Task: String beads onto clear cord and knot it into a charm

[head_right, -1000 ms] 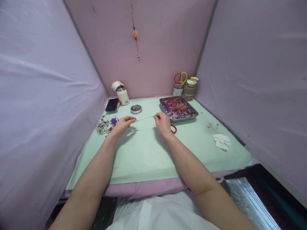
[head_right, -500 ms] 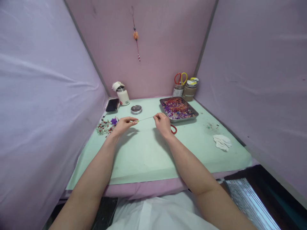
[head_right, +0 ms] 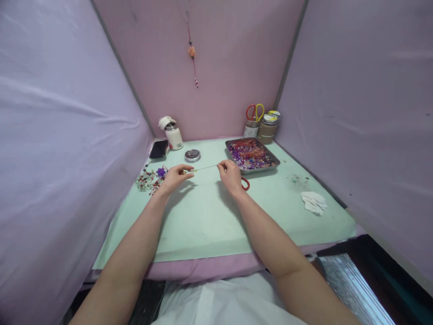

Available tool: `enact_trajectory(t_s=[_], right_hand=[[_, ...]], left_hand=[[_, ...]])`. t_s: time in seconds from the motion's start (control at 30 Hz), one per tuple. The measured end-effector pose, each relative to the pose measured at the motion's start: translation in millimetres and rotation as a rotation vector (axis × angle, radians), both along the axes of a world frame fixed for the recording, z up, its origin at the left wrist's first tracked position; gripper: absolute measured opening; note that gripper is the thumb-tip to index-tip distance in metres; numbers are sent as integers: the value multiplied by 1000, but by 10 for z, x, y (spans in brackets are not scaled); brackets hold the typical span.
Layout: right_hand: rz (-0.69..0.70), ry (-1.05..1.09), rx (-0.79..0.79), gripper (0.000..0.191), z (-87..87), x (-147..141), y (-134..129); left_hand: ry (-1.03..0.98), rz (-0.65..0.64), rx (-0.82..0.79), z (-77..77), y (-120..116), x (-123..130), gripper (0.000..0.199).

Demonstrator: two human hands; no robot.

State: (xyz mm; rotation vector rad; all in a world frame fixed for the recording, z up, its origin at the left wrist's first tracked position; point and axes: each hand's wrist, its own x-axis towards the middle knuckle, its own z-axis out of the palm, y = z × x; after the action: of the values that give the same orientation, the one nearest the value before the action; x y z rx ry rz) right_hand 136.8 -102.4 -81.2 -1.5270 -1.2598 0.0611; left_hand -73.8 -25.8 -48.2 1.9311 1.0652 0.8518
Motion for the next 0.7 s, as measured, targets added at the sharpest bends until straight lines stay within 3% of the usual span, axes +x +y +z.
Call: enact_trajectory(t_s=[0.27, 0.5, 0.7], right_hand=[[31, -79, -7, 19, 39, 49, -17], [16, -170, -67, 21, 174, 316, -156], [-62, -159, -141, 20, 176, 549, -349]], left_hand=[[17, 47, 84, -28, 16, 0, 24], [8, 52, 98, 0, 10, -30, 29], [5, 30, 67, -61, 49, -32, 53]])
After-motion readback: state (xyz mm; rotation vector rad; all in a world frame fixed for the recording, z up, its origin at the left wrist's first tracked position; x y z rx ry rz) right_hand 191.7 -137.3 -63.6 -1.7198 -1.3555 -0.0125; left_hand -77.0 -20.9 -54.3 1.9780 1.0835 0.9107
